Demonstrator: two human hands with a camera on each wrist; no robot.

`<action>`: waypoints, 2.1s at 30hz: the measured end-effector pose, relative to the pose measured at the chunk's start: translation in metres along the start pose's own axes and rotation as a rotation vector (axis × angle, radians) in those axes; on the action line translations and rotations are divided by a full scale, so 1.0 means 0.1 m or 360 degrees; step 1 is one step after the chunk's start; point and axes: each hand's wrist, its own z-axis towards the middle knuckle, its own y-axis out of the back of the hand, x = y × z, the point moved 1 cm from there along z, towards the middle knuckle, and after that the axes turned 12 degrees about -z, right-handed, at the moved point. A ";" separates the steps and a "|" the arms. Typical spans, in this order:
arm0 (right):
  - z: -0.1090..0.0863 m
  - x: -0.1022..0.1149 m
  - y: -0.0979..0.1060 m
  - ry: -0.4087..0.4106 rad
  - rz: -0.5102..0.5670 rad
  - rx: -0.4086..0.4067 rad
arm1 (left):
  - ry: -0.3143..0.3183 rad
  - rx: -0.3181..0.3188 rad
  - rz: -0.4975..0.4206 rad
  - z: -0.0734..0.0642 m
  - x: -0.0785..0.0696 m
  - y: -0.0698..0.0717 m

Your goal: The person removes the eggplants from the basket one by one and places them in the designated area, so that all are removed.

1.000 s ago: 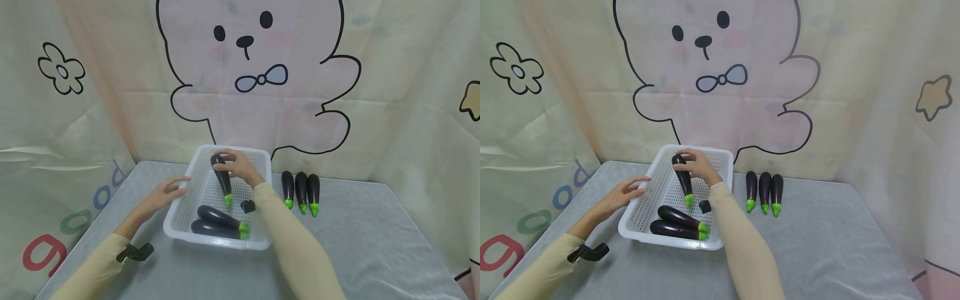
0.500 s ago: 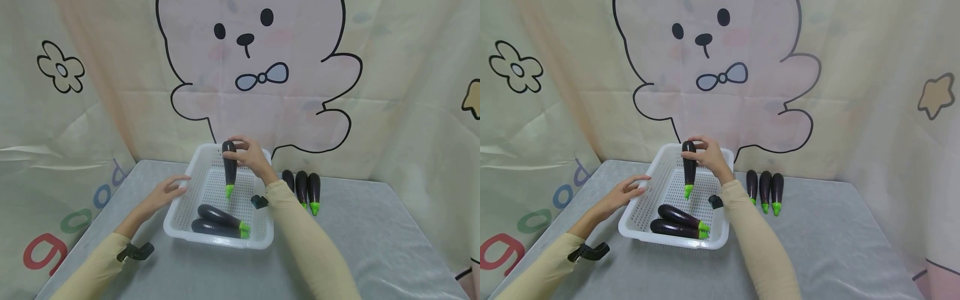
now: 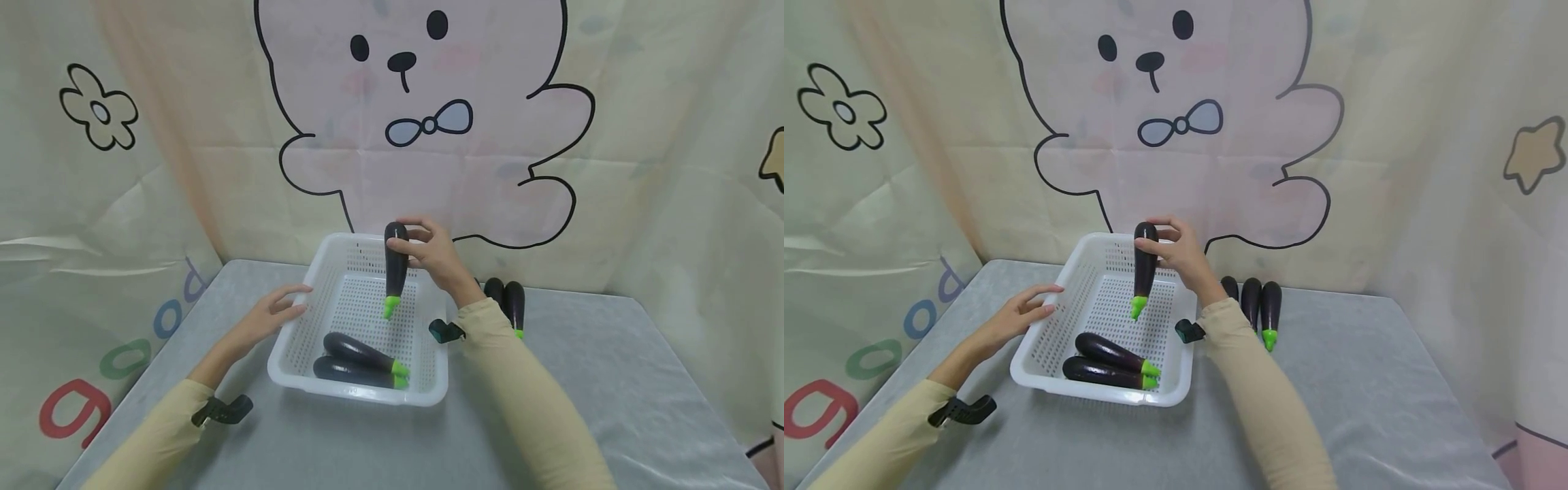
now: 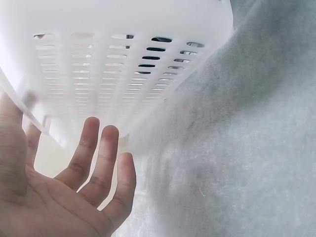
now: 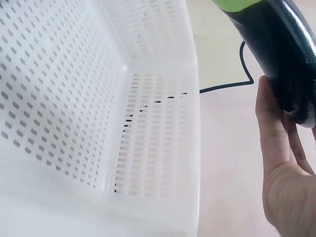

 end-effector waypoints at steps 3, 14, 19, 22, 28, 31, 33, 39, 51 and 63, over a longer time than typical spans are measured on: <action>-0.04 0.01 0.06 -0.0025 0.0040 -0.0028 | -0.0006 0.0002 -0.0008 0.00 -0.01 0.00; -0.15 0.03 0.22 -0.0006 0.0036 -0.0110 | -0.0030 0.0017 -0.0031 0.01 0.00 0.01; -0.21 0.04 0.32 0.0007 -0.0008 -0.0133 | -0.0028 -0.0005 -0.0009 0.02 -0.01 0.00; -0.25 0.04 0.39 -0.0002 -0.0055 -0.0143 | -0.0027 -0.0021 0.0016 0.02 -0.02 -0.01; -0.33 0.03 0.50 -0.0026 -0.0107 -0.0166 | -0.0040 -0.0047 0.0035 0.01 -0.04 -0.03; -0.36 0.03 0.54 -0.0048 -0.0080 -0.0173 | -0.0062 -0.0045 0.0026 0.01 -0.05 -0.02; -0.39 0.02 0.58 -0.0058 -0.0058 -0.0178 | -0.0066 -0.0041 0.0022 0.01 -0.05 -0.02; -0.46 -0.04 0.72 -0.0035 -0.0080 -0.0206 | -0.0070 -0.0035 0.0008 0.01 -0.05 0.00; -0.63 -0.10 1.05 -0.0054 -0.0004 -0.0239 | -0.0076 -0.0049 0.0041 0.02 -0.04 -0.02; -0.83 -0.29 1.43 -0.0114 -0.0019 -0.0288 | -0.0084 -0.0042 0.0034 0.01 -0.03 -0.02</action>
